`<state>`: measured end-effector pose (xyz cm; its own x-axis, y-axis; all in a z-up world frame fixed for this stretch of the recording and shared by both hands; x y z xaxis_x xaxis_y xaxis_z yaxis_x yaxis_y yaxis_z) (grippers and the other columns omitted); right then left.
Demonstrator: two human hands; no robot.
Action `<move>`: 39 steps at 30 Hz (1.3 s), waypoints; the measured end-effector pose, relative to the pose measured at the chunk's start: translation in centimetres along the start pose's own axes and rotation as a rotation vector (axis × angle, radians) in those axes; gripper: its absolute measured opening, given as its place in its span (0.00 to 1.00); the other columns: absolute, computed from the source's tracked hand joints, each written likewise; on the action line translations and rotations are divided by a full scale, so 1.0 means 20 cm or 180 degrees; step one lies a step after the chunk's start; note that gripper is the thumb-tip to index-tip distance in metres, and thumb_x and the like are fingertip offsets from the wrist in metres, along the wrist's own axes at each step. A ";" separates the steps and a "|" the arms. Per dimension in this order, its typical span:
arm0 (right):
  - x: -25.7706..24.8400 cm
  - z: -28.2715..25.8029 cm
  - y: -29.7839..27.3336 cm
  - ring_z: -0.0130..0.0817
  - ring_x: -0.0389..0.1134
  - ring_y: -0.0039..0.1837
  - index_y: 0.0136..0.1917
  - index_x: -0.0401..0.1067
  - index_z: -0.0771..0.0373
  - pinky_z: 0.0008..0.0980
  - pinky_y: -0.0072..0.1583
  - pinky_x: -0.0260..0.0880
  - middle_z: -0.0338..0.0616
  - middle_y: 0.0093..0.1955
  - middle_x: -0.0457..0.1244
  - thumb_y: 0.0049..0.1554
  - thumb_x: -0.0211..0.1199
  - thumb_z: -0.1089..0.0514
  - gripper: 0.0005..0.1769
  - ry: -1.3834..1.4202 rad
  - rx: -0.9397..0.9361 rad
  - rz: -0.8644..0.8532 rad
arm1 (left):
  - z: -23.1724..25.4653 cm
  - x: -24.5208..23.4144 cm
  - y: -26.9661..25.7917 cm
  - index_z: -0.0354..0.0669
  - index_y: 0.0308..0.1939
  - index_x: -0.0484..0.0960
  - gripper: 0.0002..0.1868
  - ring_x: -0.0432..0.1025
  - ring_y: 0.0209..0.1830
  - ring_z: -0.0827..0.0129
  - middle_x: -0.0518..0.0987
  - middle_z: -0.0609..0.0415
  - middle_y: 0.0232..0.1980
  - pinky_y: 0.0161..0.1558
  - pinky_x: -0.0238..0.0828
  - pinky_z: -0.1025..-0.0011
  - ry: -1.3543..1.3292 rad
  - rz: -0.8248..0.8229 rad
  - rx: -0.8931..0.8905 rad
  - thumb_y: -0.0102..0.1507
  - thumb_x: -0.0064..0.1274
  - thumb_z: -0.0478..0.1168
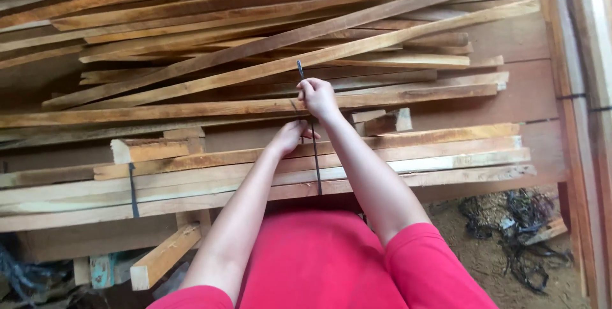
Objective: Gathering and bundling several thin wood planks together using plastic ties.
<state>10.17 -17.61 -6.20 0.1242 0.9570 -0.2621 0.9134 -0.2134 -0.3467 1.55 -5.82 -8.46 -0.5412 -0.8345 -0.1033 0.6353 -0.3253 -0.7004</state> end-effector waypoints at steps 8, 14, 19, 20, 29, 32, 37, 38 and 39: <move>-0.03 0.12 -0.01 0.45 0.73 0.54 0.56 0.75 0.60 0.39 0.55 0.72 0.53 0.48 0.70 0.66 0.55 0.50 0.15 -0.0396 0.0043 0.0185 | -0.35 -0.01 0.34 0.51 0.33 0.84 0.19 0.74 0.35 0.69 0.80 0.58 0.29 0.39 0.69 0.72 -0.0158 0.0044 -0.0172 0.67 0.45 0.56; -0.15 0.04 -0.64 0.69 0.68 0.55 0.57 0.72 0.68 0.60 0.56 0.70 0.64 0.49 0.66 0.63 0.63 0.46 0.22 -0.0867 -0.0325 0.0757 | -0.30 -0.03 0.33 0.51 0.26 0.74 0.21 0.65 0.21 0.78 0.69 0.66 0.21 0.23 0.61 0.82 -0.1051 0.0195 0.0040 0.71 0.42 0.53; -0.03 0.06 -0.77 0.49 0.69 0.58 0.55 0.79 0.55 0.45 0.56 0.75 0.42 0.50 0.65 0.55 0.70 0.47 0.17 -0.2037 -0.0428 -0.0116 | -0.18 -0.04 0.18 0.48 0.26 0.72 0.21 0.63 0.21 0.83 0.66 0.67 0.22 0.21 0.55 0.86 -0.1477 0.0133 0.0049 0.73 0.41 0.49; -0.05 0.06 -0.74 0.50 0.71 0.53 0.51 0.81 0.54 0.46 0.54 0.75 0.44 0.46 0.67 0.55 0.70 0.49 0.12 -0.1905 -0.0468 -0.0024 | -0.19 -0.05 0.20 0.48 0.27 0.71 0.21 0.68 0.23 0.78 0.70 0.63 0.23 0.22 0.59 0.84 -0.1414 0.0262 0.0012 0.73 0.40 0.51; -0.16 0.22 -0.56 0.33 0.75 0.36 0.49 0.83 0.54 0.31 0.41 0.74 0.40 0.29 0.70 0.59 0.63 0.55 0.08 -0.0557 0.0502 0.0241 | -0.27 -0.17 0.23 0.54 0.31 0.79 0.26 0.76 0.51 0.62 0.84 0.60 0.39 0.57 0.67 0.64 0.0015 0.1102 0.0135 0.72 0.33 0.60; -0.10 0.21 -0.53 0.42 0.75 0.46 0.50 0.84 0.51 0.40 0.50 0.75 0.41 0.33 0.70 0.58 0.64 0.52 0.10 -0.1199 0.0335 0.0080 | -0.22 -0.14 0.22 0.52 0.32 0.77 0.28 0.73 0.58 0.56 0.83 0.56 0.44 0.63 0.64 0.57 0.0461 0.1055 0.0341 0.73 0.29 0.61; 0.05 0.28 -0.48 0.58 0.72 0.57 0.50 0.82 0.53 0.58 0.56 0.72 0.52 0.47 0.72 0.55 0.60 0.53 0.13 -0.1680 0.0335 -0.0607 | -0.14 -0.07 0.21 0.54 0.34 0.75 0.28 0.69 0.64 0.61 0.80 0.61 0.48 0.68 0.58 0.57 0.1217 0.1036 0.0484 0.75 0.25 0.61; 0.05 0.27 -0.48 0.60 0.72 0.58 0.51 0.81 0.56 0.59 0.57 0.71 0.54 0.48 0.72 0.56 0.59 0.55 0.14 -0.1744 0.0399 -0.0692 | -0.14 -0.05 0.22 0.55 0.35 0.76 0.28 0.68 0.64 0.62 0.80 0.61 0.49 0.69 0.56 0.57 0.1185 0.0953 0.0496 0.75 0.26 0.61; 0.04 0.26 -0.49 0.61 0.72 0.58 0.52 0.80 0.59 0.60 0.57 0.71 0.56 0.49 0.72 0.56 0.57 0.57 0.14 -0.1808 0.0464 -0.0777 | -0.14 -0.02 0.24 0.55 0.35 0.77 0.28 0.67 0.65 0.63 0.80 0.62 0.50 0.70 0.55 0.56 0.1153 0.0870 0.0507 0.75 0.27 0.62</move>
<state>-0.62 -15.79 -7.67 -0.3427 0.7366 -0.5830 0.8223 -0.0649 -0.5653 3.25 -5.80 -13.72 -0.4817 -0.6994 -0.5279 0.8423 -0.2033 -0.4992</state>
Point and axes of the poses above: each hand's wrist, its own y-axis towards the middle knuckle, its own x-axis out of the palm, z = x × y, the point moved 8 cm from there along y, towards the middle knuckle
